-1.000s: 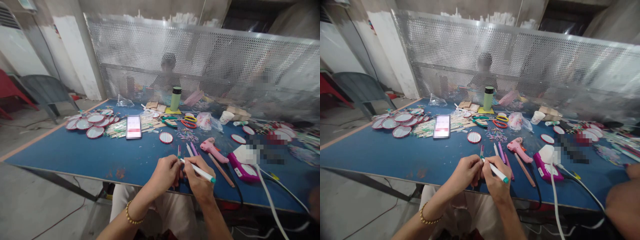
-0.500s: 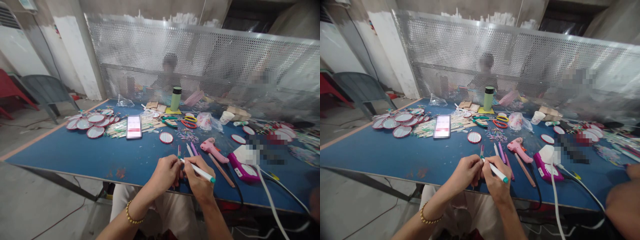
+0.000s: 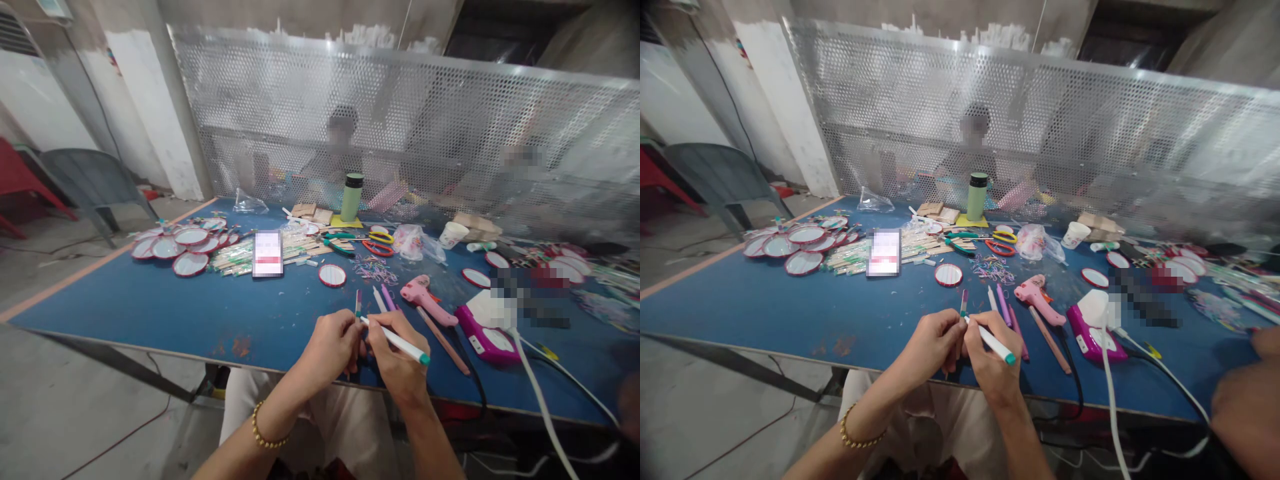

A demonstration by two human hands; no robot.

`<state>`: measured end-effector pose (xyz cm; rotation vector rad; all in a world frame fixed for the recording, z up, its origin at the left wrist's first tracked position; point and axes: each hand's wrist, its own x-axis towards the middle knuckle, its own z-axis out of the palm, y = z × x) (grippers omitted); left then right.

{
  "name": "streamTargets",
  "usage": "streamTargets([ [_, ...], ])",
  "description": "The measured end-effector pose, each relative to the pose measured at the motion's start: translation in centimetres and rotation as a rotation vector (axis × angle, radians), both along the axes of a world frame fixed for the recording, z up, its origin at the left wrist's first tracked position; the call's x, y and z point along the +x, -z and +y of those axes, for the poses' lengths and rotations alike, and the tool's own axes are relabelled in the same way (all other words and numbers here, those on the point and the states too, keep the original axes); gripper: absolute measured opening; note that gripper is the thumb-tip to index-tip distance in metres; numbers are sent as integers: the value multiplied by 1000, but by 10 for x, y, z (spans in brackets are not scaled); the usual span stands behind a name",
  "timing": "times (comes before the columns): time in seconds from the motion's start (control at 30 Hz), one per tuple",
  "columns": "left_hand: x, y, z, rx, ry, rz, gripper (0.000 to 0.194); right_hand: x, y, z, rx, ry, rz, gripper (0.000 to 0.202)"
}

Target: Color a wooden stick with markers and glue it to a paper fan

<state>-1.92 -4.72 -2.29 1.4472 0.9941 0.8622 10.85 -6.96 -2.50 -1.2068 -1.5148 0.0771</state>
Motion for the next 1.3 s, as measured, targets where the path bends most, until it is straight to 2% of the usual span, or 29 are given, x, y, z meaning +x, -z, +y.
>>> streamTargets([
  [0.2,0,0,1,-15,8,-10,38,2,2,0,-10,27,5,20],
  [0.63,0,1,0,-2,1,-9,34,0,-1,0,30,-1,-11,19],
  [1.07,0,3,1,3,10,-9,35,1,2,0,-24,-1,40,19],
  [1.3,0,0,0,-1,3,-4,38,0,-3,0,22,-8,12,20],
])
